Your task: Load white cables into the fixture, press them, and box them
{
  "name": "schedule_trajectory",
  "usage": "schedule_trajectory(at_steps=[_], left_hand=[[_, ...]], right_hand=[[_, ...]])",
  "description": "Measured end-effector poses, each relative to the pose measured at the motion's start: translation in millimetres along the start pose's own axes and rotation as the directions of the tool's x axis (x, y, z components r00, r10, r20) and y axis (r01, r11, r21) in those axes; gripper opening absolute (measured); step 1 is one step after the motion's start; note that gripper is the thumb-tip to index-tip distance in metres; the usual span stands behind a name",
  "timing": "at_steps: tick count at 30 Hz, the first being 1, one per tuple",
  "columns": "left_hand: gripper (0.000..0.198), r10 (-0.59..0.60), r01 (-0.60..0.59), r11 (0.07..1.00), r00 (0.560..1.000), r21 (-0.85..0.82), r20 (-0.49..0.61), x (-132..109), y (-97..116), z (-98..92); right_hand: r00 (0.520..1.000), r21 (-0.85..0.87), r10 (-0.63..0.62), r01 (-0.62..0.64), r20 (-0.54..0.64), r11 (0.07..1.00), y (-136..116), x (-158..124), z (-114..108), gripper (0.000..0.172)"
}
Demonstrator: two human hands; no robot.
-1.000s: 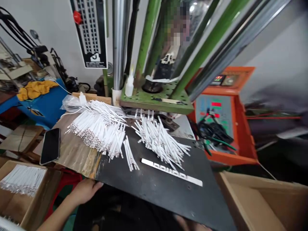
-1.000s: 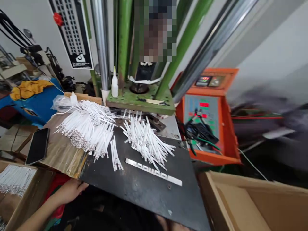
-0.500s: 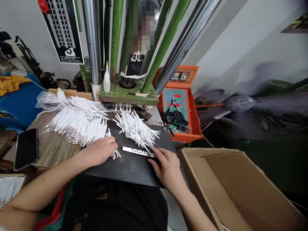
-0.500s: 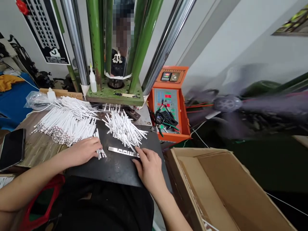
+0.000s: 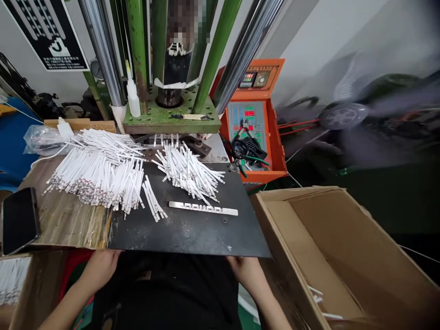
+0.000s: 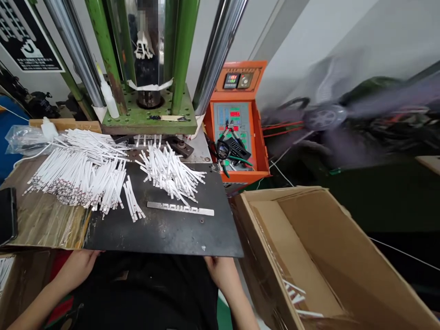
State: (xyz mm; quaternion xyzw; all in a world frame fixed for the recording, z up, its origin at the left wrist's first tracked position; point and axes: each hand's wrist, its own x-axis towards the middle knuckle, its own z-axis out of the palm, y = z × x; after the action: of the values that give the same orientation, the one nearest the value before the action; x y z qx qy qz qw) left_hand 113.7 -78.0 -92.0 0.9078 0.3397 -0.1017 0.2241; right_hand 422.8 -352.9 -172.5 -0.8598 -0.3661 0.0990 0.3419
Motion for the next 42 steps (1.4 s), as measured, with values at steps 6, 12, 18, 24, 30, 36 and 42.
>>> schedule_trajectory(at_steps=[6, 12, 18, 24, 30, 36, 42], left_hand=[[0.043, -0.002, 0.001, 1.0, 0.998, 0.015, 0.065, -8.8, 7.9, -12.5], [0.025, 0.458, -0.434, 0.888, 0.868, -0.153, 0.193, -13.8, 53.6, -86.6], [0.023, 0.578, -0.582, 0.777, 0.811, 0.24, 0.093, 77.6, 111.6, -117.9], [0.011, 0.695, -0.7, 0.653, 0.706, 0.29, 0.138, 121.7, 106.7, -109.4], [0.025, 0.792, -0.767, 0.605, 0.608, 0.214, -0.06, 116.2, 95.9, -109.3], [0.022, 0.661, -0.725, 0.688, 0.638, -0.021, -0.395, 94.2, 94.0, -124.4], [0.016, 0.434, -0.604, 0.772, 0.729, -0.2, -0.529, 52.4, 73.6, -110.2]], right_hand=[[0.992, -0.082, -0.02, 0.03, 0.125, 0.996, -16.8, 0.8, -19.0, 0.042], [0.865, 0.182, -0.346, 0.298, 0.362, 0.937, -92.1, 7.6, -75.4, 0.025], [0.89, -0.247, -0.442, 0.405, -0.113, 0.88, -112.9, 75.9, -53.6, 0.029], [0.848, -0.049, -0.528, 0.526, -0.04, 0.849, -91.5, 68.0, -51.7, 0.019], [0.789, 0.13, -0.589, 0.575, 0.173, 0.808, -124.5, 60.0, -61.6, 0.016], [0.831, -0.212, -0.315, 0.447, 0.458, 0.869, -217.5, 111.6, -26.3, 0.044], [0.762, -0.275, -0.224, 0.467, 0.608, 0.84, -237.2, 135.5, -19.3, 0.009]])
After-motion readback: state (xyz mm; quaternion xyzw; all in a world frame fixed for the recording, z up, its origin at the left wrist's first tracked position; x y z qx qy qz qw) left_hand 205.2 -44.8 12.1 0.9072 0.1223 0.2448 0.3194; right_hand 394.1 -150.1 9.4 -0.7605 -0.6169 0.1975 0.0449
